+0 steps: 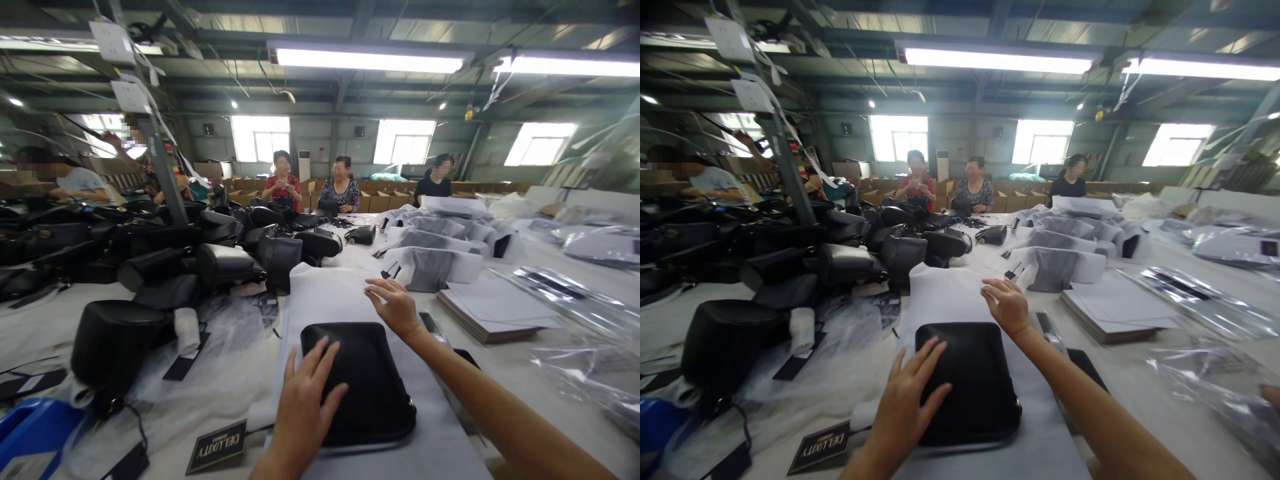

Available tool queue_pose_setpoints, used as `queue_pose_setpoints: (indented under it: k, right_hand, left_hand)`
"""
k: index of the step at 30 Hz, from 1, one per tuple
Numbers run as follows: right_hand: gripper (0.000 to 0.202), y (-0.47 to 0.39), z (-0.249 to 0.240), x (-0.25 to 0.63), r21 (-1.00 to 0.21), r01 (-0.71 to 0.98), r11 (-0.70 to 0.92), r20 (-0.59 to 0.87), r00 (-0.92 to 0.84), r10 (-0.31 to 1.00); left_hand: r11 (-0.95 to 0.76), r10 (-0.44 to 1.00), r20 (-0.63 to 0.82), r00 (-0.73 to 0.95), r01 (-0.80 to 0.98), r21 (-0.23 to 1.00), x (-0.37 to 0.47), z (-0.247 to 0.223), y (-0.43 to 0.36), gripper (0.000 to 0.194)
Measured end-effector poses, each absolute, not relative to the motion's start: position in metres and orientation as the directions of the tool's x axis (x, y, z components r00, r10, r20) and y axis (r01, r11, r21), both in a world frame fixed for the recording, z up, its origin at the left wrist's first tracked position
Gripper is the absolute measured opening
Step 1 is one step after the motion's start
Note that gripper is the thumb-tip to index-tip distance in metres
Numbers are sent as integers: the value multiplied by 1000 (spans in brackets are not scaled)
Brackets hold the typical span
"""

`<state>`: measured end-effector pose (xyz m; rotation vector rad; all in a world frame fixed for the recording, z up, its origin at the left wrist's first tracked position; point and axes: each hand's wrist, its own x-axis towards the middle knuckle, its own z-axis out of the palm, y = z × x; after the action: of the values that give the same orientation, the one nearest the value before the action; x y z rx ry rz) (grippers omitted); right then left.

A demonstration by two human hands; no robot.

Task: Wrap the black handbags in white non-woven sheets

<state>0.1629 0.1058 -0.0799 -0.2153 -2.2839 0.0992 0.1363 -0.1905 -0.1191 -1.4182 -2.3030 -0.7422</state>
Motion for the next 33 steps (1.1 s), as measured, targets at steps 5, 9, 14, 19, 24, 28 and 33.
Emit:
queue_pose_setpoints:
  k: [5,9,14,19,24,28,33]
  right_hand:
    - [14,75,-74,223,79,-2,997,820,-568,-66]
    - [18,58,-78,261,177,-67,982,780,-599,-182]
    - [35,37,-79,295,145,-42,989,776,-615,-140]
    - [62,13,-83,298,154,-111,982,602,-777,-183]
    - [40,10,-110,295,158,-239,958,555,-781,-287]
    - [38,15,-126,305,167,-253,953,590,-749,-302]
    - [42,16,-135,314,155,-249,956,592,-751,-291]
  left_hand:
    - [463,602,712,-362,885,58,96,-48,-163,71]
    - [398,699,678,-228,911,-105,75,-24,-146,59]
    - [214,805,587,-85,964,-155,93,-48,-164,29]
    - [220,819,564,-101,964,-147,131,-92,-194,27]
    - [202,843,527,-109,971,-124,148,-118,-210,26]
    - [164,866,492,-86,980,-117,154,-118,-217,23]
    - [136,865,493,-96,990,-47,160,-102,-205,27]
